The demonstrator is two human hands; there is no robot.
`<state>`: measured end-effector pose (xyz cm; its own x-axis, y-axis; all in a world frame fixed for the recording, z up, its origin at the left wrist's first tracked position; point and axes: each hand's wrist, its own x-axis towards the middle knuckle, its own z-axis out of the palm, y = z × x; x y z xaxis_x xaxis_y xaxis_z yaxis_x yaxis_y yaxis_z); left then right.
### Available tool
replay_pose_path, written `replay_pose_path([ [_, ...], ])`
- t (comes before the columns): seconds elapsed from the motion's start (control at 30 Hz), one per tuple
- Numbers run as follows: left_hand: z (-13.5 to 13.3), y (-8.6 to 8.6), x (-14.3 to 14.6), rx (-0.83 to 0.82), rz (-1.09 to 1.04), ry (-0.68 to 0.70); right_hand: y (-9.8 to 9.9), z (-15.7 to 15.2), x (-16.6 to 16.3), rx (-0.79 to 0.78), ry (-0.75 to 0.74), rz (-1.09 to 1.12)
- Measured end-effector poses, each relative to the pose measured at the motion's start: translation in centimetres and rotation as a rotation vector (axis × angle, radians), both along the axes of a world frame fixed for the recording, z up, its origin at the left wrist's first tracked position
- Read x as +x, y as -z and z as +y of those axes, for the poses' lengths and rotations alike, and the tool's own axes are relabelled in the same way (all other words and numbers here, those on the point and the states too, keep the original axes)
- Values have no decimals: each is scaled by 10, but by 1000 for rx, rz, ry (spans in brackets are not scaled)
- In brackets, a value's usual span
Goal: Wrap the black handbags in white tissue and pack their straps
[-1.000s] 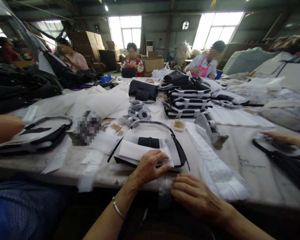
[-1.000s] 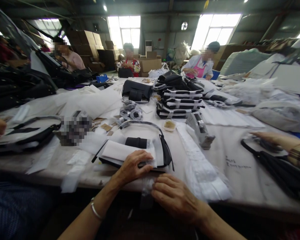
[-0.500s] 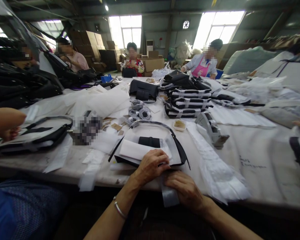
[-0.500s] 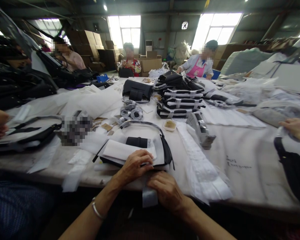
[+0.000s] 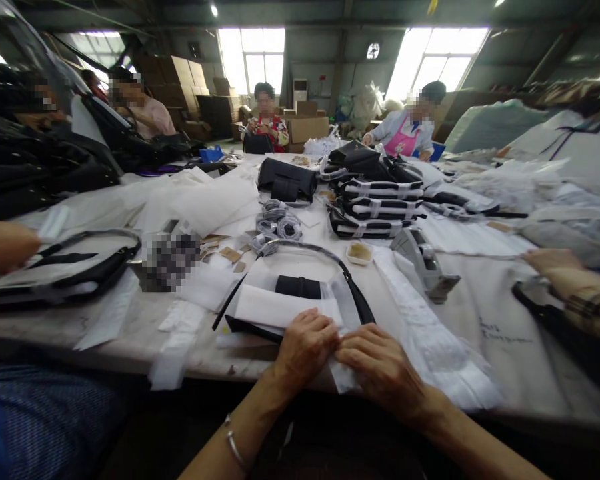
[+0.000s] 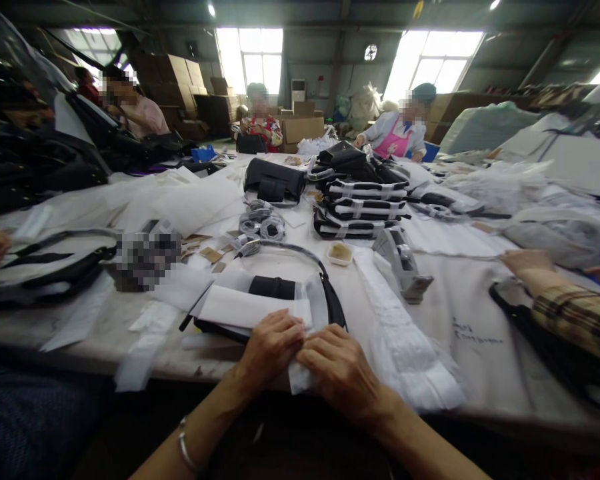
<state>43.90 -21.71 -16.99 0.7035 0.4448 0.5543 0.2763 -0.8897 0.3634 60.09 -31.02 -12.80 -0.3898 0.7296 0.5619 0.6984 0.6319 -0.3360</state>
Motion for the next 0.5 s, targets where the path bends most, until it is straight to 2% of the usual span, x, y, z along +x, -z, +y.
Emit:
replay_pose_path([
  [0.13,-14,9,-7,22,-123,-50,-4,18,7,16,60,-15],
  [0.23,-18,0,-12,-65,-110,-63,-2,30,13,-38,124,-25],
  [0.37,-16,-14,-11,-198,-64,-82,1,47,18,-184,208,31],
  [0.5,-15,-8,-2,-189,-78,-194,5,60,20,-341,309,189],
])
